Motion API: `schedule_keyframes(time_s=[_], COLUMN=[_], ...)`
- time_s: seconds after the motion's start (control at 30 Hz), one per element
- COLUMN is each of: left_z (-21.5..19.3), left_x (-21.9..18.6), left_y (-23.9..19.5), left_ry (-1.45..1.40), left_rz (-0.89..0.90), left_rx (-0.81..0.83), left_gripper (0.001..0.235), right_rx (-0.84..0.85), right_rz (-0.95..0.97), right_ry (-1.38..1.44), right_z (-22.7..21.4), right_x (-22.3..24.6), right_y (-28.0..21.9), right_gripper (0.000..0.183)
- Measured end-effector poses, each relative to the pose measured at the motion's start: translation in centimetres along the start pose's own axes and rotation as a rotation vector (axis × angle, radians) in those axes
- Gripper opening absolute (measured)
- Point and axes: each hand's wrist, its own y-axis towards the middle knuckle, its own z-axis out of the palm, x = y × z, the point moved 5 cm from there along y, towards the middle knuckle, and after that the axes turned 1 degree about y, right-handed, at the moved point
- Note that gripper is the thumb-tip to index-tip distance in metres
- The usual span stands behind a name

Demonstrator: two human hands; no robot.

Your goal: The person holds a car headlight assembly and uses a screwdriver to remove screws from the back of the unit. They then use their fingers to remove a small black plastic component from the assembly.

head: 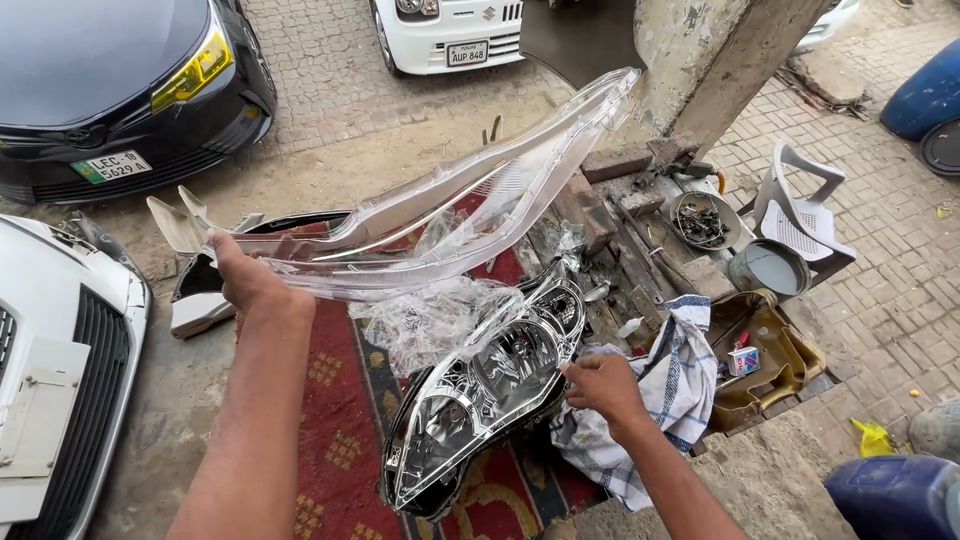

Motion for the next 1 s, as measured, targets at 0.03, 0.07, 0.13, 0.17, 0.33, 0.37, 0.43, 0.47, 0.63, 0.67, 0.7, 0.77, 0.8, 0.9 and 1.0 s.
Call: schedule_keyframes(time_s=[0.03,0.07,0.13,0.17,0.33,0.37,0.43,0.47,0.63,0.67,0.7,0.77,0.8,0.9,1.0], left_z=[0.9,1.9,3.4,3.8,3.4,2.6,2.2,2.7,4.1,4.0,3.9,4.0,4.1,3.8,3.1], left_x=[-1.0,-1.9,-2.6,-2.5,-2.7,-2.5,-3.7,-4.9,-8.6,-8.9,-9.0,-9.1,-8.9,-8.7,-6.9], left_y=[-2.8,-5.7,-8.7,-8.8,-6.2,-3.5,-2.5,-4.2,-7.5,-7.6,-7.7,-7.6,-7.6,-7.7,-6.0], left_ry=[0.001,-0.016,-0.030,-0.019,-0.012,-0.010,-0.013,-0.039,-0.101,-0.123,-0.147,-0.166,-0.180,-0.161,-0.121], left_rz=[-0.001,-0.003,-0.009,-0.020,-0.006,-0.019,-0.030,-0.025,-0.034,-0.024,-0.016,-0.041,-0.071,-0.105,-0.128], left_rx=[-0.001,0.007,0.020,0.023,0.016,0.025,0.029,0.037,0.050,0.049,0.047,0.069,0.095,0.126,0.149], left_gripper=[0.073,0.074,0.074,0.077,0.074,0.079,0.085,0.083,0.078,0.078,0.077,0.073,0.069,0.070,0.066], right_rx=[0.000,0.045,0.083,0.173,0.269,0.233,0.202,0.195,0.180,0.270,0.355,0.494,0.626,0.417,0.093], right_rz=[0.001,-0.099,-0.200,-0.253,-0.345,-0.337,-0.331,-0.312,-0.312,-0.223,-0.128,-0.100,-0.070,-0.370,-0.415], right_ry=[0.000,0.108,0.219,0.209,0.233,0.187,0.138,-0.015,-0.471,-0.177,0.114,0.086,0.062,-0.500,-0.503], right_z=[1.1,2.3,4.4,5.8,12.1,12.7,14.1,14.9,20.1,21.7,23.1,24.1,24.8,22.7,15.3], right_x=[2.3,5.0,8.7,9.9,10.1,10.0,8.5,7.1,3.2,3.6,3.9,5.5,6.1,4.2,3.6], right_y=[-1.5,-3.0,-5.0,-5.6,-2.2,-1.5,1.2,3.2,5.9,4.6,3.3,1.0,-0.5,3.2,5.6], right_gripper=[0.061,0.062,0.063,0.070,0.049,0.036,0.027,0.025,0.027,0.023,0.025,0.066,0.113,0.063,0.044])
